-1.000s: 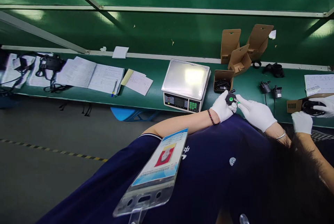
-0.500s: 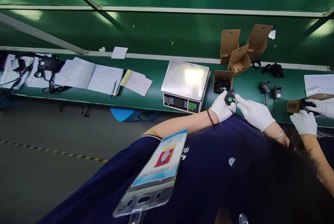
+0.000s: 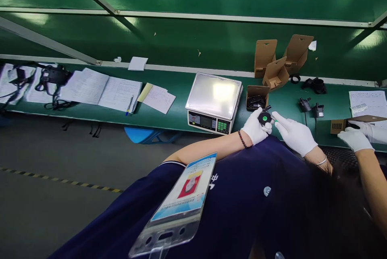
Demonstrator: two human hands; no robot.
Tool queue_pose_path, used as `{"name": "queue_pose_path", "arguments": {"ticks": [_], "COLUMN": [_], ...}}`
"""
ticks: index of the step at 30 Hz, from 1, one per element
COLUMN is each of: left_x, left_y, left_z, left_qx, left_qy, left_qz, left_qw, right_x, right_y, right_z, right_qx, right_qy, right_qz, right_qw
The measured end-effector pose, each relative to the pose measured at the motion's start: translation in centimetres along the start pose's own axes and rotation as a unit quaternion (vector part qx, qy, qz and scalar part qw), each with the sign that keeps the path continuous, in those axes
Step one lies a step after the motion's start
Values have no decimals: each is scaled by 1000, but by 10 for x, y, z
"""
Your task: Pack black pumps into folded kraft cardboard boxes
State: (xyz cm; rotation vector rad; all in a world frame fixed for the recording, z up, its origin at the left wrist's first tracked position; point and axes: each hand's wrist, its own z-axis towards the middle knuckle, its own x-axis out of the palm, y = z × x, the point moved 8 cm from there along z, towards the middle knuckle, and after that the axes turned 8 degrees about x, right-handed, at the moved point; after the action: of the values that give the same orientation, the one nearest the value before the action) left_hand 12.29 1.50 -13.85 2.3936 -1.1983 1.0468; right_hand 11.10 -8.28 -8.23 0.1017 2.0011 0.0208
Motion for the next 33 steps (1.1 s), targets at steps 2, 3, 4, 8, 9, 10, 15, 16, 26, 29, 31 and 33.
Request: {"name": "queue_pose_path", "arguments": {"ticks": [2,3,4,8,9,10,15,16,26,29,31,33], "left_x": [0,0,1,8,9,10,14,15,14,15,16,18], "left_y": [0,0,0,1,1,1,1,1,0,0,0,0], "left_z": [0,0,-1,-6,-7,-8,-13,-13,-12,-13,-14,-14], "left_qx": [-2,-5,-10,-26,-27,-27,-23,-23,-10,-9,-7,-6], "left_qy": [4,8,14,48,55,61,77,77,79,85,87,98], "left_qz": [3,3,4,8,9,11,26,28,48,56,63,73], "left_qw": [1000,1000,1000,998,998,998,996,996,996,995,994,993], "right_x": [0,0,-1,-4,-5,-7,-12,-13,-14,-14,-15,-17], "right_y": [0,0,0,2,2,3,8,8,10,10,9,3], "right_z": [0,-1,-1,-6,-7,-9,-15,-16,-19,-18,-17,-15], "right_qx": [-1,-3,-5,-29,-35,-40,-44,-42,-58,-60,-50,-25], "right_qy": [-1,-2,-5,-16,-18,-19,-11,-8,5,3,-4,-21], "right_qz": [11,18,25,66,76,86,106,107,131,124,138,203], "right_qw": [1000,1000,1000,997,996,995,993,993,990,991,989,979]}}
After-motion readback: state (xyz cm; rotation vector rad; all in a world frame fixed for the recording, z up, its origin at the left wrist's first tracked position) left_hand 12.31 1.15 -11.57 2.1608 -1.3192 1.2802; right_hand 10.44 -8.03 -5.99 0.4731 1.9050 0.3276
